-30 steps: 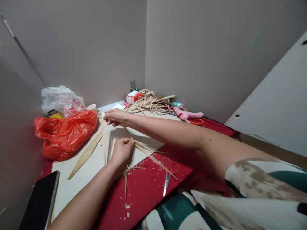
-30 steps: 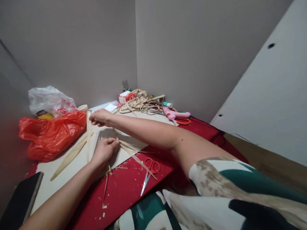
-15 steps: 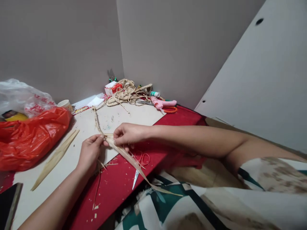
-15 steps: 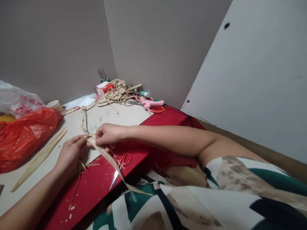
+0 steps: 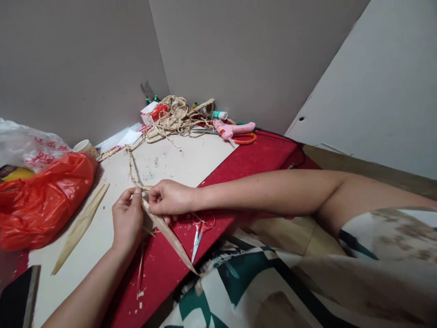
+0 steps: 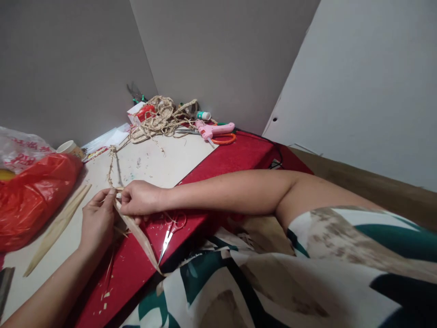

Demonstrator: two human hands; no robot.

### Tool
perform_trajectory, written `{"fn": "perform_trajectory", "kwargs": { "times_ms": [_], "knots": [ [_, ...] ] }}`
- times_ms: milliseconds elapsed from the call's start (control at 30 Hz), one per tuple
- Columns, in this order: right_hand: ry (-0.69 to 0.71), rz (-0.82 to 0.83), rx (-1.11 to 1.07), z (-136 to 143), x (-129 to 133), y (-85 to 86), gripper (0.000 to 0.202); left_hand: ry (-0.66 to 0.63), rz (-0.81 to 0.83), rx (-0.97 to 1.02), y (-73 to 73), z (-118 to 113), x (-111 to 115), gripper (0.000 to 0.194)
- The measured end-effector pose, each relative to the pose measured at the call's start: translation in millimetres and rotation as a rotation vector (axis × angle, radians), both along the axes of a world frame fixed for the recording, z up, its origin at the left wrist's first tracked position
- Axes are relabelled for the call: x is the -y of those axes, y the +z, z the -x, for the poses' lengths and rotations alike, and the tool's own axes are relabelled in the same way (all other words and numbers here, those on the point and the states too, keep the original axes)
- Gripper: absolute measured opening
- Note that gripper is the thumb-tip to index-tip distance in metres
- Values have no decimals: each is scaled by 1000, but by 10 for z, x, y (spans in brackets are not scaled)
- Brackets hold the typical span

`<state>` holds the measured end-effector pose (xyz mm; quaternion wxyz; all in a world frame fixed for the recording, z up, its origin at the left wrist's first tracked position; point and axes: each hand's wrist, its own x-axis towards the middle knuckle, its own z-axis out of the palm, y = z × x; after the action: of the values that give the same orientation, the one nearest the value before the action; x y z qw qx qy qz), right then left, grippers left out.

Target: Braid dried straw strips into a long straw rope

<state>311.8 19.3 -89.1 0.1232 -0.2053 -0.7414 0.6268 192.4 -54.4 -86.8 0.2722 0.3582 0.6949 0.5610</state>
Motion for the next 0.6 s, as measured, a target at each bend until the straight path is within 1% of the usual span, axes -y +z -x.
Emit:
{"fn": "perform_trajectory", "kwargs": {
  "times_ms": [167,267,433,600],
  "knots": [
    [1,106,4,66,36,45,8,7,-7,-54,9,-27,3,25],
    [-7,135,8,84,57,72,11,6,-21,-63,0,-28,0,26],
    [-5,104,-19,87,86,88,16,-7,-30,-71,-7,-22,-4,25],
    [-22,37,-36,114,119,76,14,-27,-29,2,-21,4,-6,25]
  ]
}}
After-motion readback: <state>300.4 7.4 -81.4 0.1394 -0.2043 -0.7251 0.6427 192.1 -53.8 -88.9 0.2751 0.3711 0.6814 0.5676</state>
